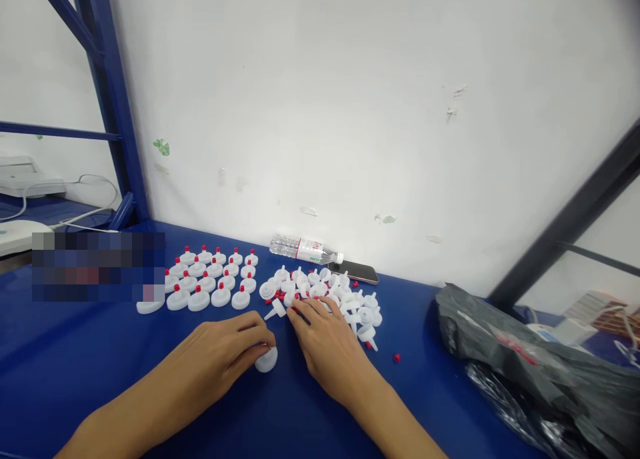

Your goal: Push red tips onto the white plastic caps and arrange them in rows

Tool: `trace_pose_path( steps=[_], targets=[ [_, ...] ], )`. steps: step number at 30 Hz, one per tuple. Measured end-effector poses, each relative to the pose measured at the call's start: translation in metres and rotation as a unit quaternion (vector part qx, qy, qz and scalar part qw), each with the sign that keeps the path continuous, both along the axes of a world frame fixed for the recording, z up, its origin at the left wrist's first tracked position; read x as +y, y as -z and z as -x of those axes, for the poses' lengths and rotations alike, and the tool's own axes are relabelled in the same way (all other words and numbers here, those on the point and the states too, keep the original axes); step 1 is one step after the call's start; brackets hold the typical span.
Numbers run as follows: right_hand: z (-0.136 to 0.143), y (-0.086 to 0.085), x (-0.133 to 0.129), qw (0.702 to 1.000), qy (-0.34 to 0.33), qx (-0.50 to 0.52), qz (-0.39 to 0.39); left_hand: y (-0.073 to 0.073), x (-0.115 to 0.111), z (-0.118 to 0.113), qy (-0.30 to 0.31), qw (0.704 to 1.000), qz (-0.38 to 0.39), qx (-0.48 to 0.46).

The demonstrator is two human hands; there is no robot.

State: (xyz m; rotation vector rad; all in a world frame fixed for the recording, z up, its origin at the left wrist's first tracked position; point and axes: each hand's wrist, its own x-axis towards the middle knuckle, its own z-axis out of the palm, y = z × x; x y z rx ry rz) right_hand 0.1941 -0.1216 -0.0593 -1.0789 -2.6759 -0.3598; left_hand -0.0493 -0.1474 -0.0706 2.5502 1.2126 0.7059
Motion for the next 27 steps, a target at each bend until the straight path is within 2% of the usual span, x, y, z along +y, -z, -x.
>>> trace_pose_path(
  steps=[13,20,27],
  targets=[
    [0.004,-0.003,0.002,0.999,0.017,-0.025,0.034,-0.005,-0.004,-0.002,-0.012,1.000,0.007,-0.009],
    [0.004,-0.003,0.003,1.000,0.011,0.019,0.008,-0.011,-0.008,-0.005,-0.014,0.999,0.027,-0.015],
    [0.006,0.006,0.004,1.000,-0.001,0.022,-0.004,-0.010,-0.009,-0.005,-0.018,0.999,0.031,-0.007]
  ],
)
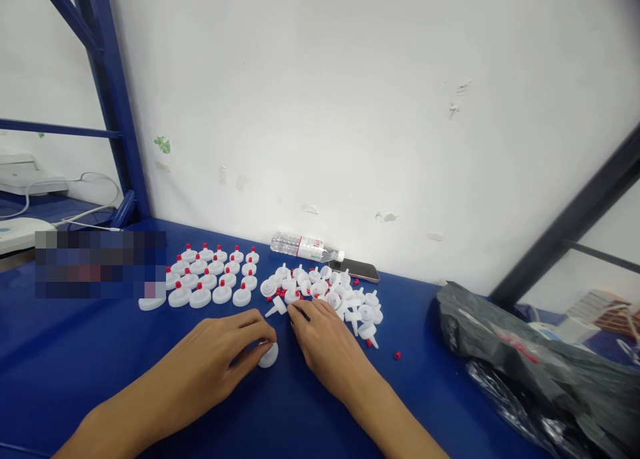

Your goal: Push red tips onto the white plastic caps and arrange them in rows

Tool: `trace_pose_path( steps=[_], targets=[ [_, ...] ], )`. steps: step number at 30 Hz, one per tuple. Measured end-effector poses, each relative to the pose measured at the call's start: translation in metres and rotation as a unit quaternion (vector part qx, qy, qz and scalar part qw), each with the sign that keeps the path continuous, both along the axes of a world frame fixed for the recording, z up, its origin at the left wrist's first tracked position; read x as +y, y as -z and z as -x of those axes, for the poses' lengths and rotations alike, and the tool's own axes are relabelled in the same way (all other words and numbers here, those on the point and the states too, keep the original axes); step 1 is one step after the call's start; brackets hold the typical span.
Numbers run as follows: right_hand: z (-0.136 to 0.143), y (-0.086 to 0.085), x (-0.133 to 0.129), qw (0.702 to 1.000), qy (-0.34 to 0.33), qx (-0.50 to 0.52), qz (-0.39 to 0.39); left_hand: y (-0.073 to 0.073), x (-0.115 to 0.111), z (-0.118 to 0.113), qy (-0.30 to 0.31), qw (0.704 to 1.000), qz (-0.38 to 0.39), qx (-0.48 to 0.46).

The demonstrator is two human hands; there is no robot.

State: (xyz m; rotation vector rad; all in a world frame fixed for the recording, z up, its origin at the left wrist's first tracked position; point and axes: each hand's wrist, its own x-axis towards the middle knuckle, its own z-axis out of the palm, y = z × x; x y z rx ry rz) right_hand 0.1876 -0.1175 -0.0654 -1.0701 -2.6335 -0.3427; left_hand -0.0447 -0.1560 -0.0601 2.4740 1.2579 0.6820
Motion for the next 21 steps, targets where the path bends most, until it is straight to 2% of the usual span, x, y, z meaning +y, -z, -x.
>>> trace_pose_path(
  steps=[8,15,21],
  targets=[
    [0.0000,-0.0020,0.0016,1.000,-0.008,-0.006,0.028,-0.0019,-0.0007,-0.0010,-0.002,1.000,0.004,0.004],
    [-0.0032,0.0016,0.0024,0.997,-0.009,0.047,0.059,-0.0003,-0.0006,0.0009,-0.001,1.000,0.011,0.007],
    [-0.0049,-0.0050,-0.0007,0.987,-0.001,0.102,0.122,-0.0004,-0.0005,0.0002,-0.004,1.000,0.007,0.009]
  ],
)
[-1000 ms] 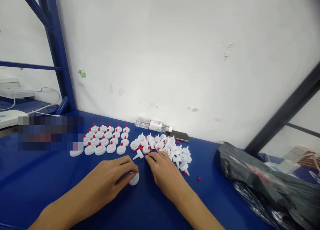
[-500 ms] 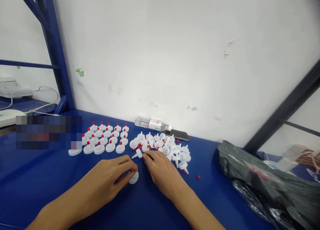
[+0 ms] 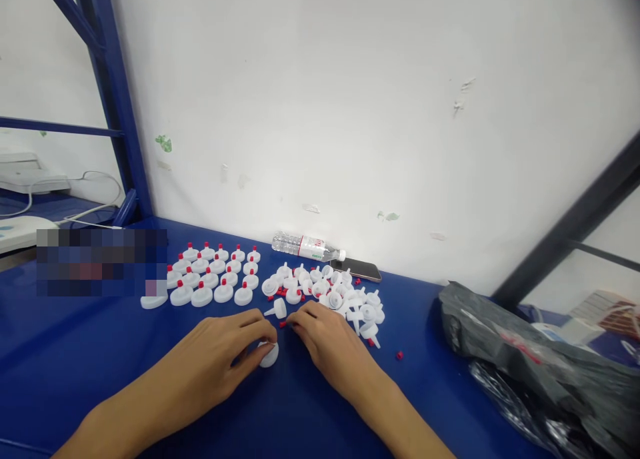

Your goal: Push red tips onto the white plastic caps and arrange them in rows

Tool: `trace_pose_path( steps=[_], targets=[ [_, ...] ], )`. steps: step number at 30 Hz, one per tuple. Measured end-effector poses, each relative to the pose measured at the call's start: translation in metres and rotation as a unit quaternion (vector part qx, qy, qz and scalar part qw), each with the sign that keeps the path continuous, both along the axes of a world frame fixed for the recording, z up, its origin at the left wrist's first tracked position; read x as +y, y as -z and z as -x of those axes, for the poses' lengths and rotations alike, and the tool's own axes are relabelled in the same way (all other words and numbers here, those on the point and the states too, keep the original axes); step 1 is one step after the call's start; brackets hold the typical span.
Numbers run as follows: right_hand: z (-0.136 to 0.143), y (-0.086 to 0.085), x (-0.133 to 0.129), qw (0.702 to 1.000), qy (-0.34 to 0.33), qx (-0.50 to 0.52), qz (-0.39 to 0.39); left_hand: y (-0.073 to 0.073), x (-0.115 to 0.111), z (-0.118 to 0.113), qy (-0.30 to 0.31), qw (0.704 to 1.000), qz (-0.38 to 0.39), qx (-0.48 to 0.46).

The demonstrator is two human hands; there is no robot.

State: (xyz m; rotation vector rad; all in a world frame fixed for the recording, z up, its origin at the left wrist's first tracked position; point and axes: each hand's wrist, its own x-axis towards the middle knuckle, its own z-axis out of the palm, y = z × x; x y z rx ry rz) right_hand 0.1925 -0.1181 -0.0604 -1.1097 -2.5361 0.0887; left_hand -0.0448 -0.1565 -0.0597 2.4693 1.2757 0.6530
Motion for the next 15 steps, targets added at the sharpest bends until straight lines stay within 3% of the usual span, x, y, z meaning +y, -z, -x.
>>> trace_pose_path(
  steps=[15],
  targets=[
    [0.0022,-0.0056,-0.0015,0.999,0.020,-0.031,0.021,0.0025,0.0005,0.0005,-0.031,0.999,0.011,0.023]
  ],
)
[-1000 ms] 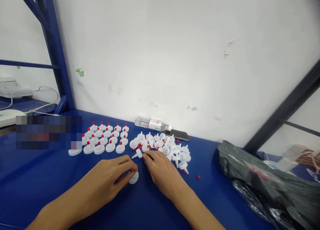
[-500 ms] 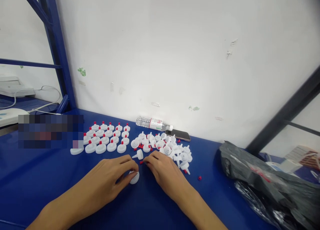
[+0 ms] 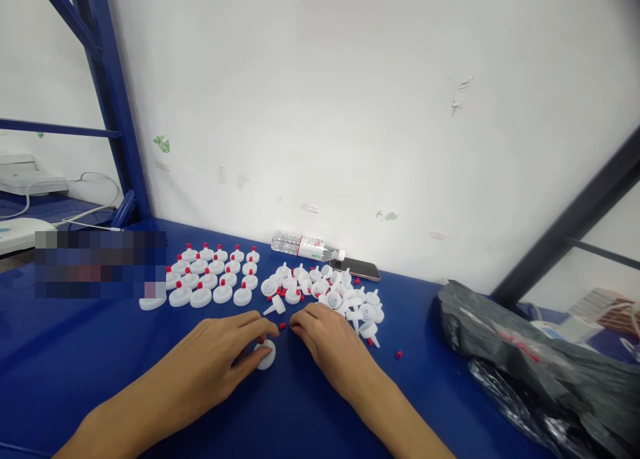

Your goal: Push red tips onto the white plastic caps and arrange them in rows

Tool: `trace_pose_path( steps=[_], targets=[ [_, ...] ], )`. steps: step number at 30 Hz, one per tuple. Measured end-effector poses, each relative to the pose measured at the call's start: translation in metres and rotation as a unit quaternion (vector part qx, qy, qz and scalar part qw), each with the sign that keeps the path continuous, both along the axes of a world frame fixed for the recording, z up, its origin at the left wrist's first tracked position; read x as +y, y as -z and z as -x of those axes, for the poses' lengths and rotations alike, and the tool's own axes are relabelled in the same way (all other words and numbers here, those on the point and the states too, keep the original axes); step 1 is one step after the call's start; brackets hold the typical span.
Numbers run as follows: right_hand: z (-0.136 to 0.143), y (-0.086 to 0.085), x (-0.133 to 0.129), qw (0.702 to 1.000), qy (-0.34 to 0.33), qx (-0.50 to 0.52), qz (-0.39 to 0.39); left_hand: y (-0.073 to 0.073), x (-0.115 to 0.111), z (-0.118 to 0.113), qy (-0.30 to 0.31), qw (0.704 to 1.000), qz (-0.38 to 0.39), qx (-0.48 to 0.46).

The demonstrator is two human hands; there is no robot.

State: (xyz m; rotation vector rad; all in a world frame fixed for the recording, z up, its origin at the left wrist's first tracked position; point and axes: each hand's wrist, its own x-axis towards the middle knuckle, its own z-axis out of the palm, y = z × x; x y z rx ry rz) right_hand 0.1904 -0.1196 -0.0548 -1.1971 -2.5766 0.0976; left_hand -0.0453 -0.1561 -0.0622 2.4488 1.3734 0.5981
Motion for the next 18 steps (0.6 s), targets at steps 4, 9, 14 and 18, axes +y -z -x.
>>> trace_pose_path(
  steps=[4,9,14,18],
  targets=[
    [-0.001,-0.003,-0.002,0.999,0.001,0.035,0.001,-0.001,-0.001,0.000,-0.022,1.000,0.003,0.020],
    [-0.001,-0.003,-0.005,0.988,-0.007,0.153,0.023,-0.002,-0.002,-0.001,-0.027,0.999,0.029,0.030],
    [0.004,-0.005,-0.011,0.952,-0.061,0.284,0.098,0.000,0.000,-0.001,-0.024,0.999,0.041,0.018],
    [0.008,-0.004,-0.012,0.936,-0.082,0.318,0.129,0.003,0.003,0.001,-0.012,0.999,0.042,0.019]
  ],
)
